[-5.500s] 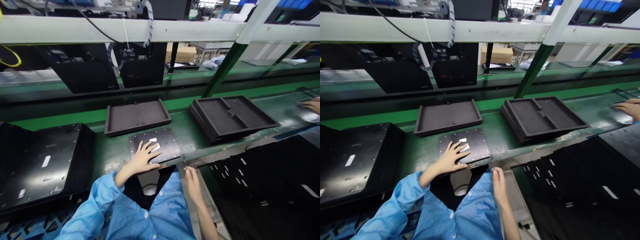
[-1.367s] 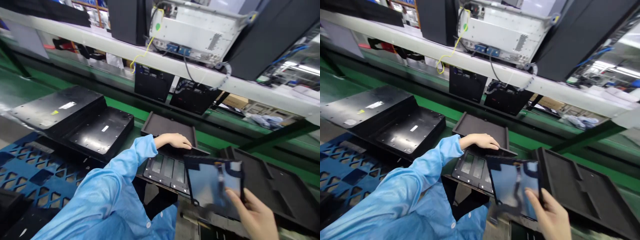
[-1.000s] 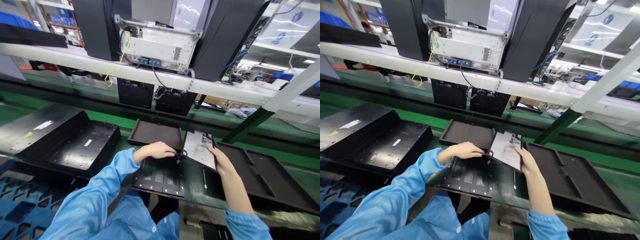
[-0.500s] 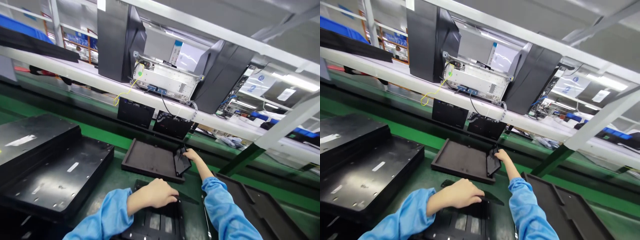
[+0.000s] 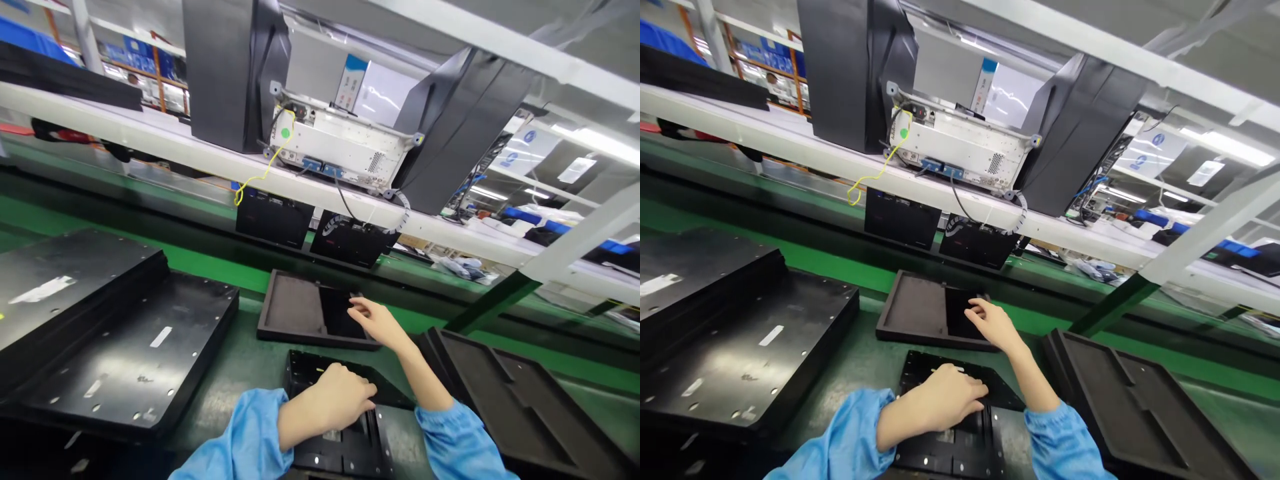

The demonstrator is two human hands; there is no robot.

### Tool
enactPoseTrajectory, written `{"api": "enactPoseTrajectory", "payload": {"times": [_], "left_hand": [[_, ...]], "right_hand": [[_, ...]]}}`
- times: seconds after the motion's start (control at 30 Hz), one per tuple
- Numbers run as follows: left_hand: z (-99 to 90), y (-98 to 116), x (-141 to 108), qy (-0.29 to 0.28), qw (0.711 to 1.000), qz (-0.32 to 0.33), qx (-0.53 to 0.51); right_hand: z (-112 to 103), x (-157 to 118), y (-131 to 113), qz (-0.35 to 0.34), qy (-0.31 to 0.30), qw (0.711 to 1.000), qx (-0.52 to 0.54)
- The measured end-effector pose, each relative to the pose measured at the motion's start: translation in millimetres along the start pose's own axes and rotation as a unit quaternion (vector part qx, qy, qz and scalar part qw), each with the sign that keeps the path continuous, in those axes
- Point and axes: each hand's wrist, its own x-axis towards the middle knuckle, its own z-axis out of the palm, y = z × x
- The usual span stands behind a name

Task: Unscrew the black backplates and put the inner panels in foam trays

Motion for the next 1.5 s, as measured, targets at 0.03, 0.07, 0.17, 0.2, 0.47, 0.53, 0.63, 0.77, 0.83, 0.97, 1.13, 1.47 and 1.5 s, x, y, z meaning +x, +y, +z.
{"api": "enactPoseTrajectory", "payload": {"times": [0.03,0.07,0.17,0.2,0.47,0.53,0.63,0.77,0.83,0.97,1.13,1.47,1.5], "left_hand": [[3.5,1,-1,0.007,1.0,0.003,0.006],[8.4,3,-2,0.013,1.0,0.005,0.014],[35.6,9,-9,0.034,0.998,0.012,0.056],[48.9,11,-13,0.045,0.996,0.012,0.076],[125.9,28,-61,0.102,0.978,0.014,0.182],[120.2,29,-65,0.097,0.977,0.019,0.189],[106.3,34,-66,0.073,0.98,0.019,0.186],[99.0,46,-67,0.06,0.979,0.028,0.191],[100.1,49,-69,0.069,0.977,0.032,0.2],[102.6,47,-73,0.086,0.976,0.025,0.2],[97.9,45,-76,0.112,0.971,0.018,0.211],[96.8,35,-83,0.106,0.975,0.024,0.193],[99.8,34,-85,0.111,0.975,0.021,0.193]], "right_hand": [[-4,-21,10,-0.001,0.018,0.999,0.029],[-8,-42,22,0.007,0.042,0.997,0.06],[-12,-106,66,0.072,0.131,0.98,0.132],[-8,-128,81,0.1,0.161,0.97,0.152],[104,-240,110,0.266,0.176,0.898,0.302],[118,-246,103,0.281,0.166,0.882,0.34],[121,-248,100,0.309,0.164,0.854,0.385],[116,-248,102,0.319,0.181,0.812,0.454],[117,-249,101,0.325,0.192,0.795,0.476],[124,-254,96,0.329,0.209,0.792,0.47],[132,-258,89,0.316,0.212,0.807,0.452],[136,-260,77,0.326,0.213,0.808,0.443],[136,-260,76,0.329,0.208,0.811,0.437]]}}
